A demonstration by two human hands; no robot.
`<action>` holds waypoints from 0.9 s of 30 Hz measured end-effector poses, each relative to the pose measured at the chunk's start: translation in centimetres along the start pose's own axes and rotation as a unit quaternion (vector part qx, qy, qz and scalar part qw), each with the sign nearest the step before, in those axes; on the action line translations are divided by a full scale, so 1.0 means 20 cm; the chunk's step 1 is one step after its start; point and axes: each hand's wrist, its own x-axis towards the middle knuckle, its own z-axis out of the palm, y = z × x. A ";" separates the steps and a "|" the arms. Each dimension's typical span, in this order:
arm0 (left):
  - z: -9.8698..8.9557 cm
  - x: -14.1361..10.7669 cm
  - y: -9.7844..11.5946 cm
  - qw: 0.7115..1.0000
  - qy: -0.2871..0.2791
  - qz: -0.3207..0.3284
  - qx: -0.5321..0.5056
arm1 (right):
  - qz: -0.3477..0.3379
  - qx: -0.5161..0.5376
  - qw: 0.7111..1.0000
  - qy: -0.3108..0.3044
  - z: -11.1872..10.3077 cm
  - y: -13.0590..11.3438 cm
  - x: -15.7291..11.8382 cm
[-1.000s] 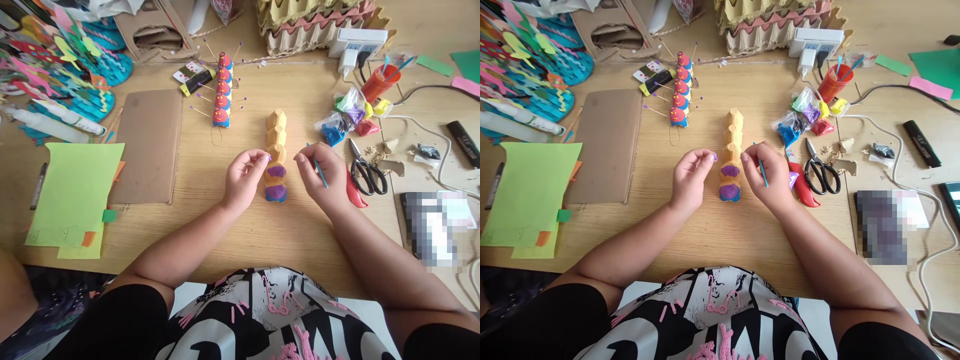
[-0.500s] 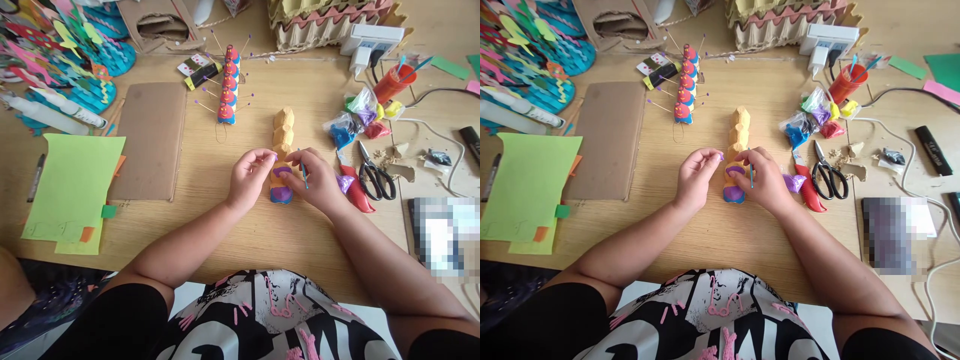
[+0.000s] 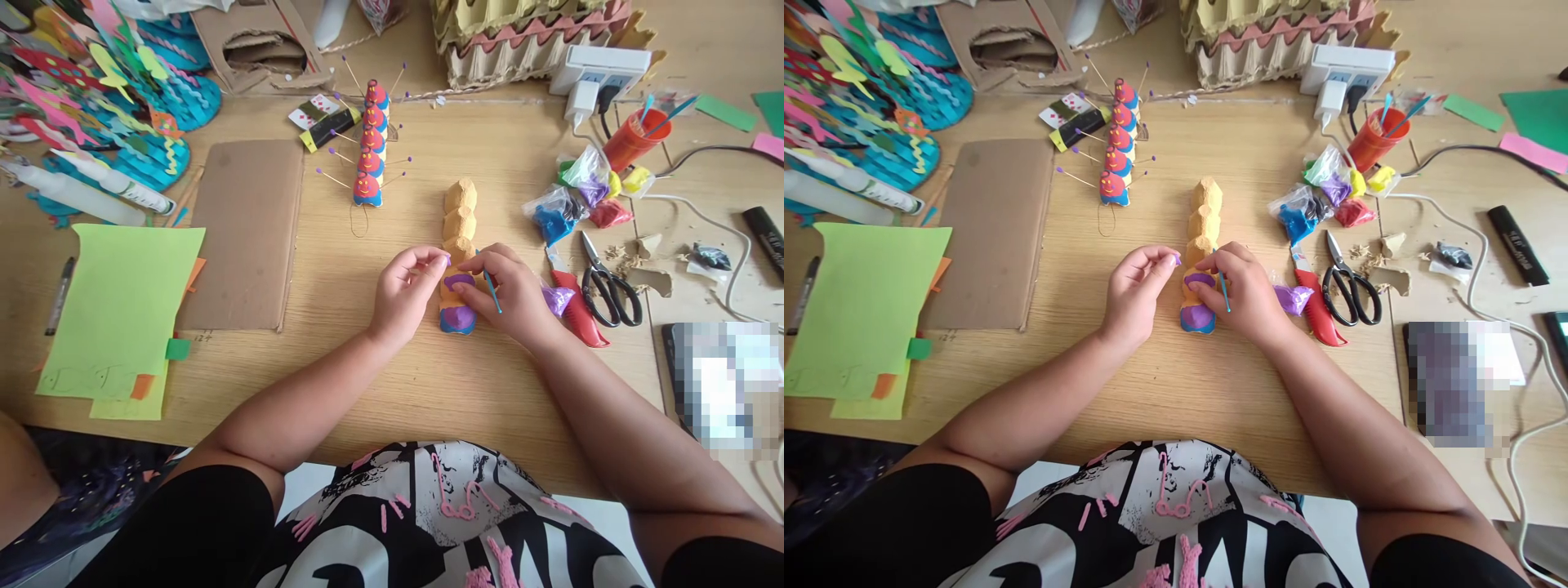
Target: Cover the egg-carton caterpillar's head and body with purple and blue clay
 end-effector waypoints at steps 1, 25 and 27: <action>0.00 0.00 0.00 1.000 0.000 -0.001 0.001 | -0.005 0.001 1.000 -0.003 0.00 0.01 0.00; 0.01 -0.01 0.04 0.995 -0.085 0.044 -0.008 | 0.033 0.163 0.985 0.044 -0.06 -0.07 -0.02; 0.01 -0.01 0.04 0.994 -0.097 0.051 -0.019 | 0.034 0.179 0.983 0.036 -0.06 -0.10 -0.03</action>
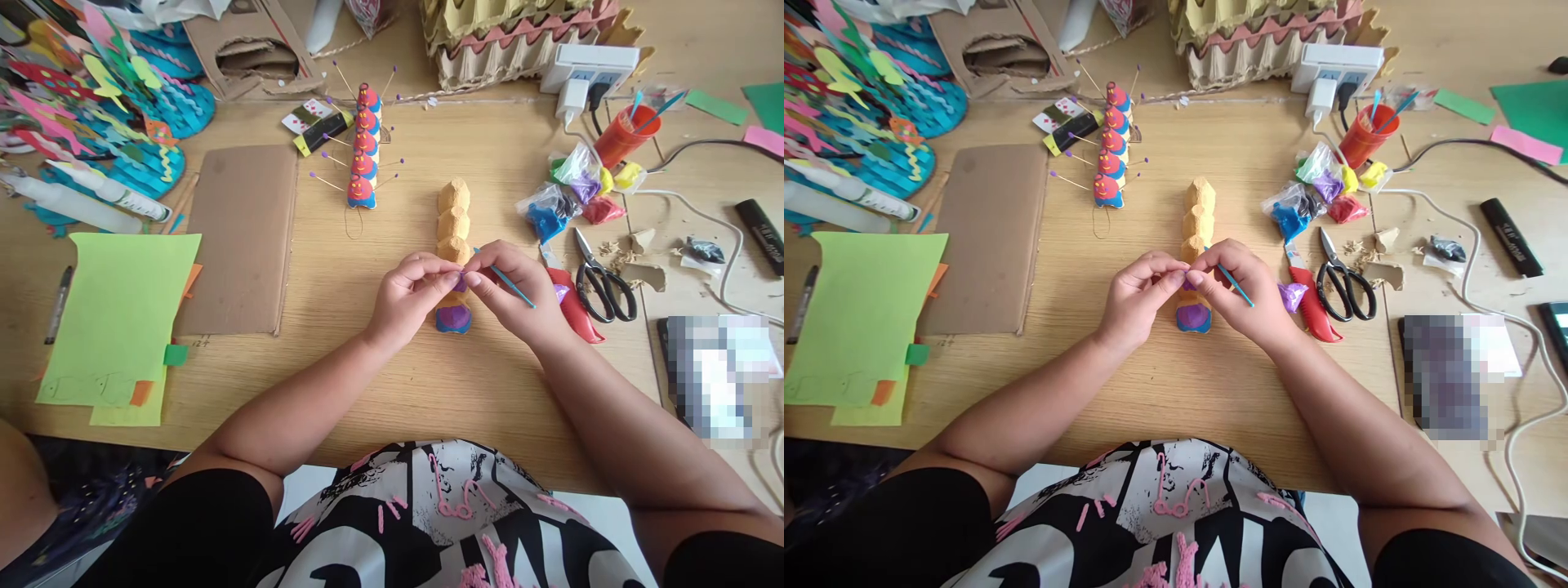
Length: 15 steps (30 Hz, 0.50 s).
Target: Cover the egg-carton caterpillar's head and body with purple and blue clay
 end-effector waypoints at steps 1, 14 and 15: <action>0.00 0.00 0.00 1.000 -0.002 0.004 -0.003 | 0.009 0.010 1.000 -0.002 0.01 -0.01 0.00; 0.01 -0.01 0.01 0.997 0.008 0.059 0.049 | 0.088 0.069 0.994 0.009 0.04 -0.04 0.00; 0.01 -0.01 0.01 0.996 0.007 0.070 0.062 | 0.084 0.057 0.995 0.008 0.04 -0.04 0.00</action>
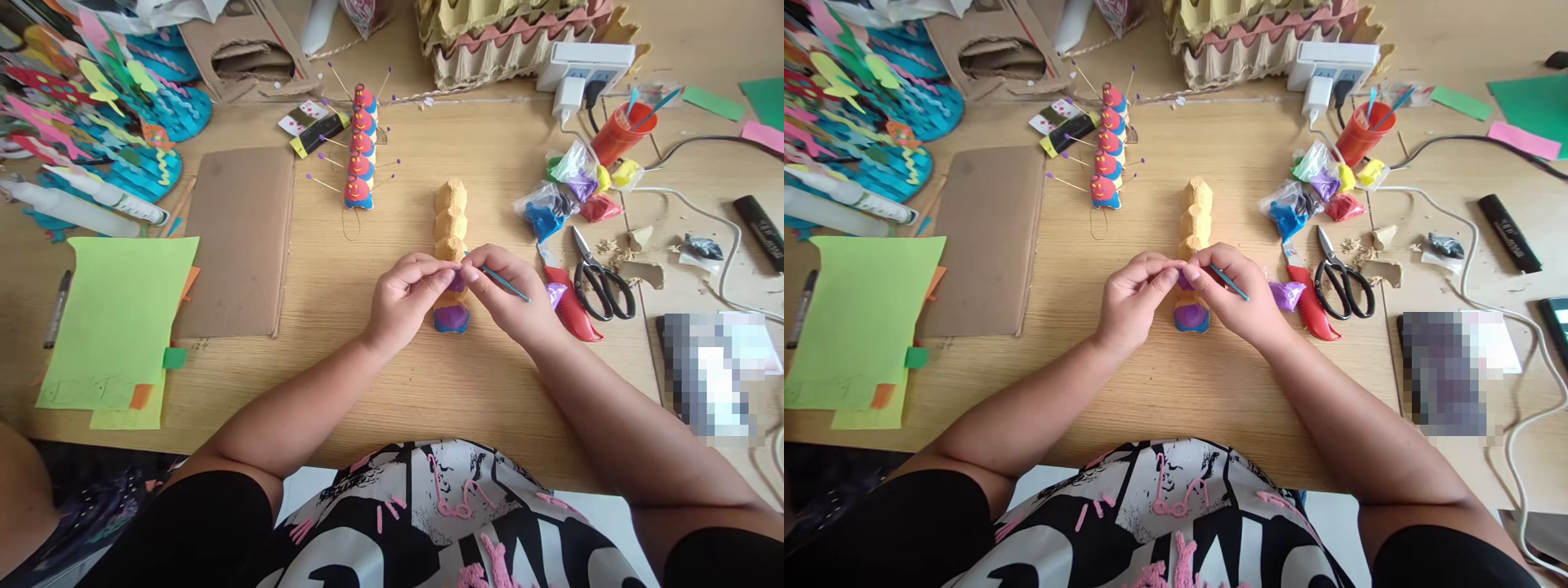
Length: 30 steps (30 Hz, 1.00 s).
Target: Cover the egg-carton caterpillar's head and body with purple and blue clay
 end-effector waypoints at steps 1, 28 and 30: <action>0.00 0.00 0.00 1.000 -0.004 0.011 0.013 | -0.003 -0.008 1.000 0.000 0.00 0.00 0.00; -0.06 0.04 -0.09 0.989 0.039 -0.074 0.126 | -0.145 -0.181 0.972 -0.035 -0.08 0.13 0.00; -0.06 0.04 -0.09 0.988 0.039 -0.075 0.127 | -0.140 -0.192 0.971 -0.033 -0.07 0.12 0.00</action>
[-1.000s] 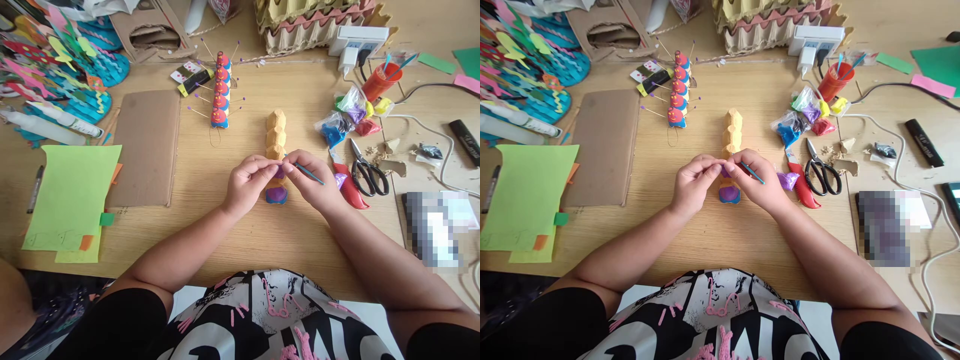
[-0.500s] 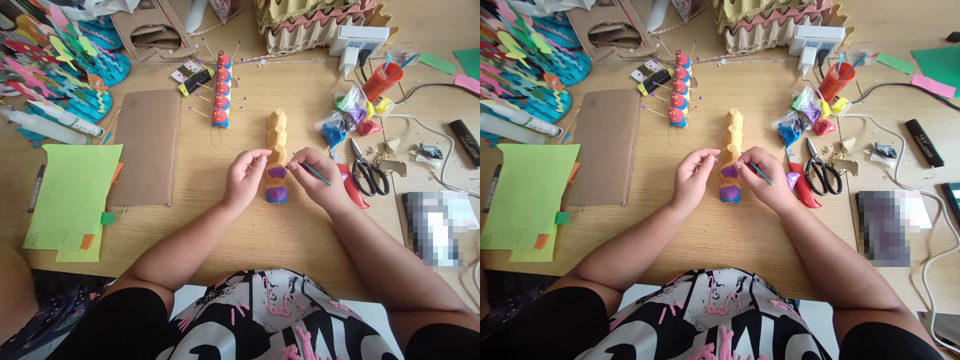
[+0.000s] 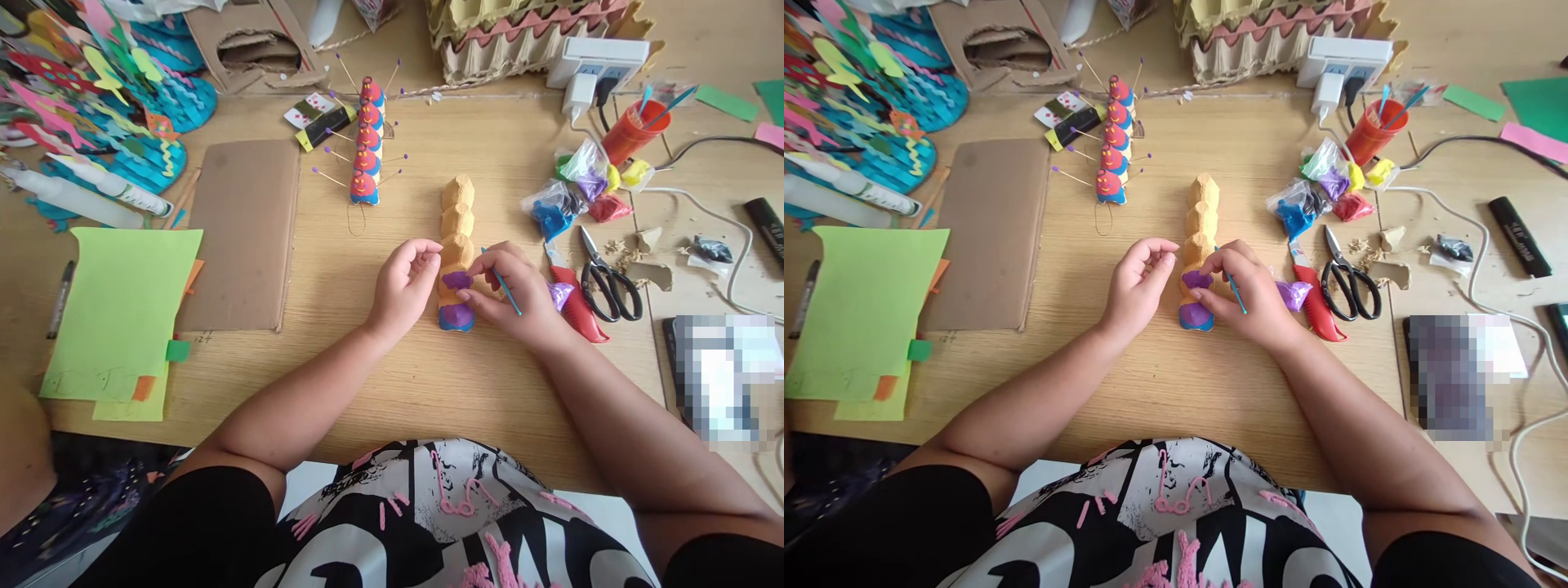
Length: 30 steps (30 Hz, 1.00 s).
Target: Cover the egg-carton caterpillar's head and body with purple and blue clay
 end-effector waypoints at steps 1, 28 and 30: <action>0.00 0.00 0.00 1.000 -0.001 0.000 -0.001 | 0.005 -0.005 1.000 -0.001 0.00 0.00 0.00; 0.04 -0.03 0.05 0.974 -0.066 -0.137 -0.169 | -0.013 -0.024 0.996 0.088 -0.03 -0.02 0.04; 0.05 -0.03 0.07 0.945 -0.117 -0.190 -0.239 | -0.018 -0.026 0.996 0.088 -0.03 -0.03 0.04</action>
